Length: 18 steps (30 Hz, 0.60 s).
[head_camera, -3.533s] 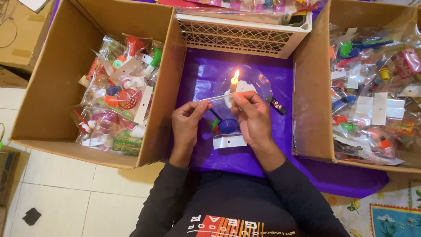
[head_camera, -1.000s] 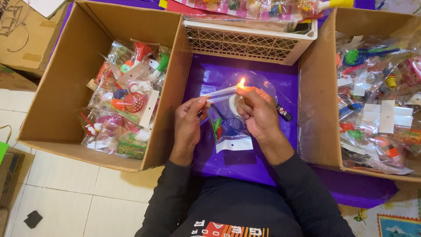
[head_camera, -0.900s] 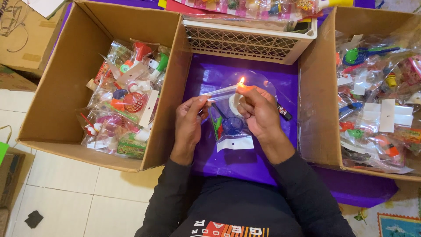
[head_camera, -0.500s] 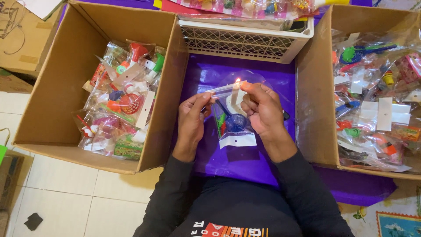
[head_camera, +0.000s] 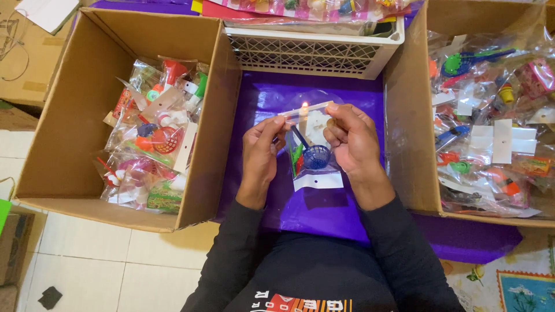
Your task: Sealing small plastic bags containing colorful items using the heat from a candle flame.
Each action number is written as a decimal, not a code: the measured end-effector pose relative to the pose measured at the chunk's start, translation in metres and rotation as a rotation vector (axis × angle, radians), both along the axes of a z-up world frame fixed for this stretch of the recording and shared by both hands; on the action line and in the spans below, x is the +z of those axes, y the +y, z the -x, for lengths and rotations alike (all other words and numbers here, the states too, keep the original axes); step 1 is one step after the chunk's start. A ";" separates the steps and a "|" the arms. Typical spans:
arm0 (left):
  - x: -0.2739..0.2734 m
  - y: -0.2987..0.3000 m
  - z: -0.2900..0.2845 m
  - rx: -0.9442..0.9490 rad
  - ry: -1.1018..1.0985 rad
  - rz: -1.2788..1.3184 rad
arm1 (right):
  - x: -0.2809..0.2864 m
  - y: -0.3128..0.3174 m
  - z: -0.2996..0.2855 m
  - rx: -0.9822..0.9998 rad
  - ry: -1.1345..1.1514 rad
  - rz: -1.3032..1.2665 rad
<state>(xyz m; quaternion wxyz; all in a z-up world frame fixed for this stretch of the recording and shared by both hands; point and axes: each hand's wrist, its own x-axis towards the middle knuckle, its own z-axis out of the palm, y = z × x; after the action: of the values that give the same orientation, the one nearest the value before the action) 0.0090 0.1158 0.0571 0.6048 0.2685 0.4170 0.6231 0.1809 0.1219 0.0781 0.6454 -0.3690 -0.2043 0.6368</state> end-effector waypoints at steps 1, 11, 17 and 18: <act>-0.002 0.000 -0.001 -0.003 0.000 0.001 | 0.000 0.000 -0.002 -0.003 0.000 0.001; 0.025 -0.004 -0.013 -0.033 0.056 0.026 | -0.002 -0.007 -0.015 -0.034 0.012 -0.019; 0.039 -0.003 -0.017 -0.056 0.146 0.015 | 0.009 -0.013 -0.019 -0.044 0.015 -0.012; 0.035 -0.002 -0.017 -0.065 0.163 0.023 | 0.010 -0.014 -0.020 -0.047 0.017 -0.013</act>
<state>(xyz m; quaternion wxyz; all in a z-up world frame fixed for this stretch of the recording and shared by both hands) 0.0262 0.1135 0.0923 0.5918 0.3248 0.4629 0.5745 0.2013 0.1075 0.0881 0.6642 -0.3640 -0.1945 0.6233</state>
